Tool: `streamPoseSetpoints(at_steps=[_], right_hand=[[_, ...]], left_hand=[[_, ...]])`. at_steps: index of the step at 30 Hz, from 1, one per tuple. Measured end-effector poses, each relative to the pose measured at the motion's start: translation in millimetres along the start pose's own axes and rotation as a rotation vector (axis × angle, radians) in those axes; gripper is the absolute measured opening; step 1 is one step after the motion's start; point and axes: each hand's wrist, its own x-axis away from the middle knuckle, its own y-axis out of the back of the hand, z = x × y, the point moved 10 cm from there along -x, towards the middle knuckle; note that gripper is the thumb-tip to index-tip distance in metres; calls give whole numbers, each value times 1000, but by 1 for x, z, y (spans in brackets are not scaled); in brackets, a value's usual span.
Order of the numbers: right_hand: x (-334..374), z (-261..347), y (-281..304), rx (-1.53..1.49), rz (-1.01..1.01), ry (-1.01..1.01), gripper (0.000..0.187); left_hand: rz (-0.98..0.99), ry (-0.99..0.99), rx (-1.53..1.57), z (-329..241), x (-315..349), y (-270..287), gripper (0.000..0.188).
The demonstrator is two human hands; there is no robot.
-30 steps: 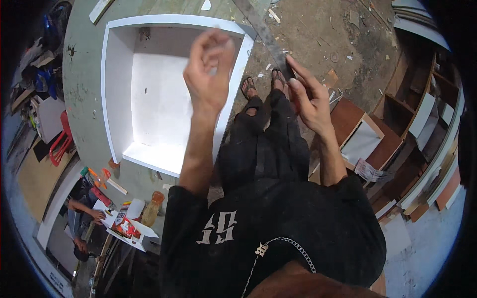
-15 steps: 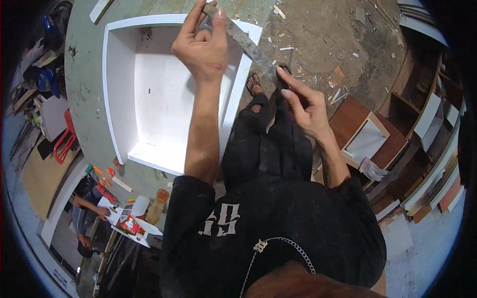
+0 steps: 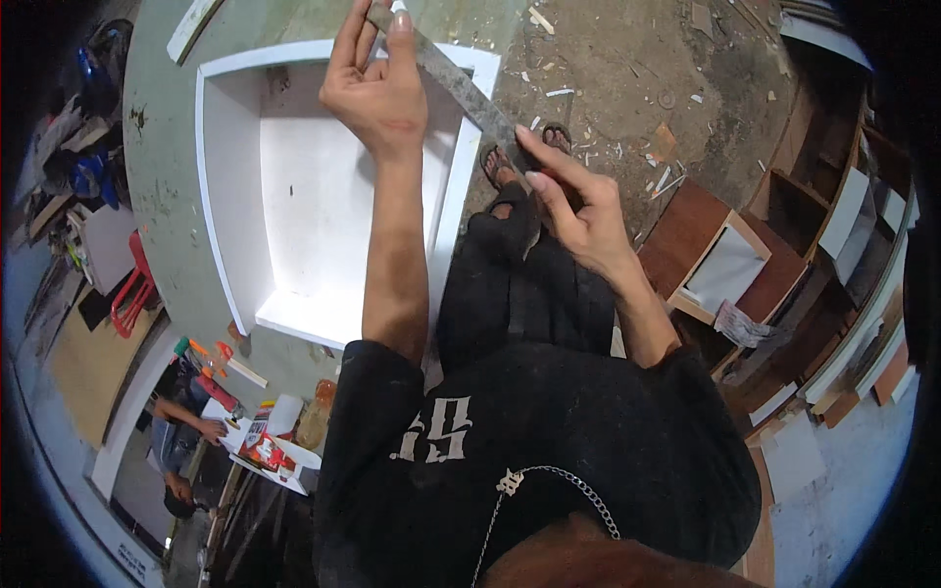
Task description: The person applies a laminate sheet to the side of a wooden drawer box, rubs it down by hand and with a block, and then uses a metal file to trim the excess laminate from the edges.
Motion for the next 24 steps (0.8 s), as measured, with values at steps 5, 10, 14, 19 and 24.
streamPoseSetpoints(at_steps=[5,10,14,19,24], right_hand=[[19,-22,35,5,-23,-112,39],[10,-1,3,9,5,13,41],[-3,5,0,-9,50,-50,41],[13,-13,32,39,-51,86,40],[3,-3,2,56,28,10,39]], left_hand=[[177,-26,-240,-3,12,-21,38],[36,19,-42,10,9,6,41],[-11,19,-35,1,1,9,42],[163,134,-232,-3,16,-25,42],[-76,-75,-33,12,7,19,42]])
